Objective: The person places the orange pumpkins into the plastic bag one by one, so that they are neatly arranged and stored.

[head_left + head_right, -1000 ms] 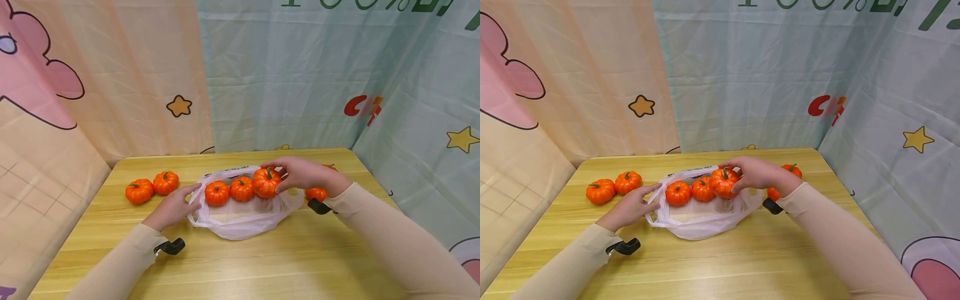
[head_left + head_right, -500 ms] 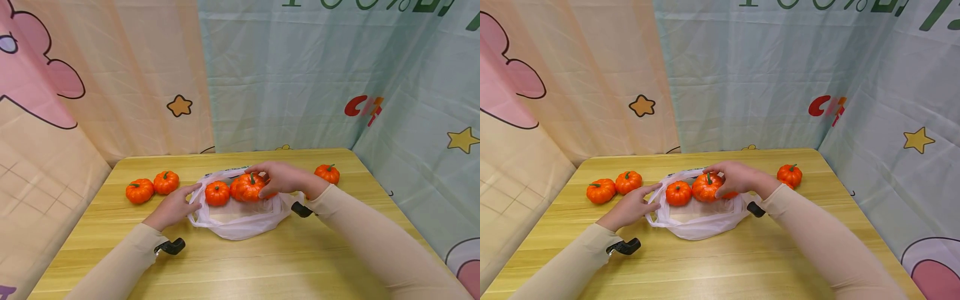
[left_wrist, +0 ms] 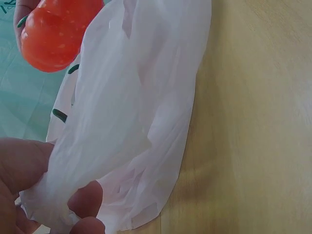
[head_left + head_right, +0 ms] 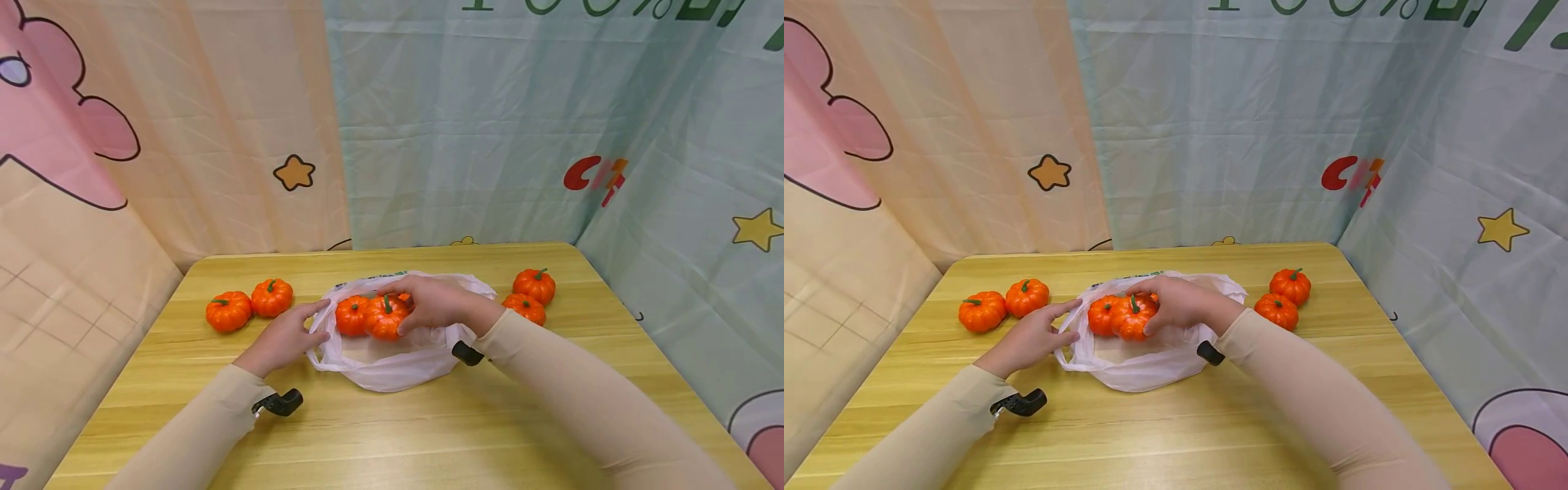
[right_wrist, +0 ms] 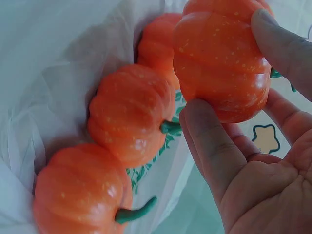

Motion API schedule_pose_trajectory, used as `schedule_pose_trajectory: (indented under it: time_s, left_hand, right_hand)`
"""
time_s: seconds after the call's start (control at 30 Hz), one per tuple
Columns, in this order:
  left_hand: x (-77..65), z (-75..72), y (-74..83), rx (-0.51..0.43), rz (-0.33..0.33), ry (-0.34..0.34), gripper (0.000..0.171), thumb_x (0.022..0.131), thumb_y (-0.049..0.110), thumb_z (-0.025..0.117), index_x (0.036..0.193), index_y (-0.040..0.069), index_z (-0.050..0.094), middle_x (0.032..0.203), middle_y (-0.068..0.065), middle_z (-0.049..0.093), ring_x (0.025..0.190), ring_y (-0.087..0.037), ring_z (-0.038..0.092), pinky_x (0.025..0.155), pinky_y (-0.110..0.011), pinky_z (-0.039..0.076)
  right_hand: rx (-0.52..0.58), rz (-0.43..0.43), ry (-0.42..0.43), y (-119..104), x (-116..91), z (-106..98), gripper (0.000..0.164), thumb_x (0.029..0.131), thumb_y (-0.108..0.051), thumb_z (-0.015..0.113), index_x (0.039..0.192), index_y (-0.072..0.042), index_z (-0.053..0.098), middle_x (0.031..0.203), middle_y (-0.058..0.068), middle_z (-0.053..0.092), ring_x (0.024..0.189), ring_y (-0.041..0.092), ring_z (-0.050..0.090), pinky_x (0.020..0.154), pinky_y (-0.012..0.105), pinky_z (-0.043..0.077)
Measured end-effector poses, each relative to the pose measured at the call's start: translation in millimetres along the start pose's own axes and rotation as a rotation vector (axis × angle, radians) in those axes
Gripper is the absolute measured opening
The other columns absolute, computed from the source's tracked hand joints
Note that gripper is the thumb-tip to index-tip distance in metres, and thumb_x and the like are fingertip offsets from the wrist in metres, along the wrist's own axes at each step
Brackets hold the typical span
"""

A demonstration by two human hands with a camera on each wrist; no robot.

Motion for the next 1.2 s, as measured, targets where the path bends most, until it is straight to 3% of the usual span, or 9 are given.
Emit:
schedule_pose_trajectory:
  time_s: [0.17,0.37,0.6,0.93,1.0,1.2]
  left_hand:
    - [0.2,0.7,-0.3,-0.001,-0.005,-0.004,0.070,0.097,0.025,0.075,0.160,0.015,0.046,0.136,-0.016,0.063,0.054,-0.015,0.043,0.054,-0.025,0.039]
    - [0.1,0.4,-0.4,0.009,-0.012,-0.003,0.070,0.097,0.026,0.075,0.161,0.016,0.046,0.139,-0.017,0.063,0.056,-0.015,0.046,0.056,-0.026,0.041]
    - [0.1,0.2,1.1,0.018,-0.006,0.003,0.070,0.097,0.026,0.076,0.160,0.017,0.047,0.129,-0.016,0.066,0.057,-0.015,0.046,0.057,-0.026,0.041]
    - [-0.3,1.5,1.9,0.011,-0.015,-0.009,0.070,0.097,0.027,0.075,0.160,0.017,0.046,0.150,-0.020,0.058,0.063,-0.017,0.050,0.059,-0.028,0.042]
    - [-0.4,1.5,1.7,0.013,-0.019,-0.008,0.070,0.097,0.027,0.076,0.160,0.017,0.046,0.149,-0.020,0.058,0.062,-0.017,0.050,0.059,-0.027,0.042]
    - [-1.7,0.7,3.9,0.004,-0.011,-0.003,0.070,0.097,0.024,0.075,0.160,0.014,0.047,0.121,-0.014,0.067,0.059,-0.015,0.047,0.057,-0.026,0.040]
  right_hand:
    - [-0.028,-0.042,-0.014,-8.1,6.1,10.7,0.073,0.085,-0.009,0.087,0.152,-0.020,0.058,0.159,0.002,0.053,0.145,0.026,0.048,0.121,0.045,0.040]
    - [-0.040,-0.022,-0.028,-9.5,11.5,21.3,0.073,0.085,-0.011,0.087,0.151,-0.022,0.058,0.161,0.002,0.049,0.147,0.027,0.047,0.123,0.046,0.038]
    - [-0.043,-0.024,-0.043,-10.9,15.9,31.9,0.075,0.085,-0.009,0.087,0.153,-0.021,0.057,0.160,0.005,0.050,0.146,0.025,0.047,0.122,0.043,0.039]
    - [-0.011,0.025,-0.071,-10.3,18.5,41.9,0.079,0.085,-0.010,0.087,0.155,-0.024,0.054,0.155,0.004,0.055,0.141,0.026,0.048,0.119,0.043,0.042]
    - [-0.010,0.040,-0.078,-9.8,19.0,44.2,0.079,0.085,-0.011,0.087,0.155,-0.024,0.053,0.155,0.004,0.055,0.141,0.025,0.049,0.119,0.044,0.041]
    - [-0.037,0.062,-0.071,-9.0,21.5,50.0,0.072,0.085,-0.016,0.088,0.149,-0.023,0.055,0.149,0.004,0.057,0.137,0.025,0.052,0.120,0.046,0.041]
Point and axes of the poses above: each hand's wrist, its own x-axis towards the middle knuckle, its own z-axis out of the palm, y = z × x, the point moved 9 cm from there along x, towards the middle knuckle
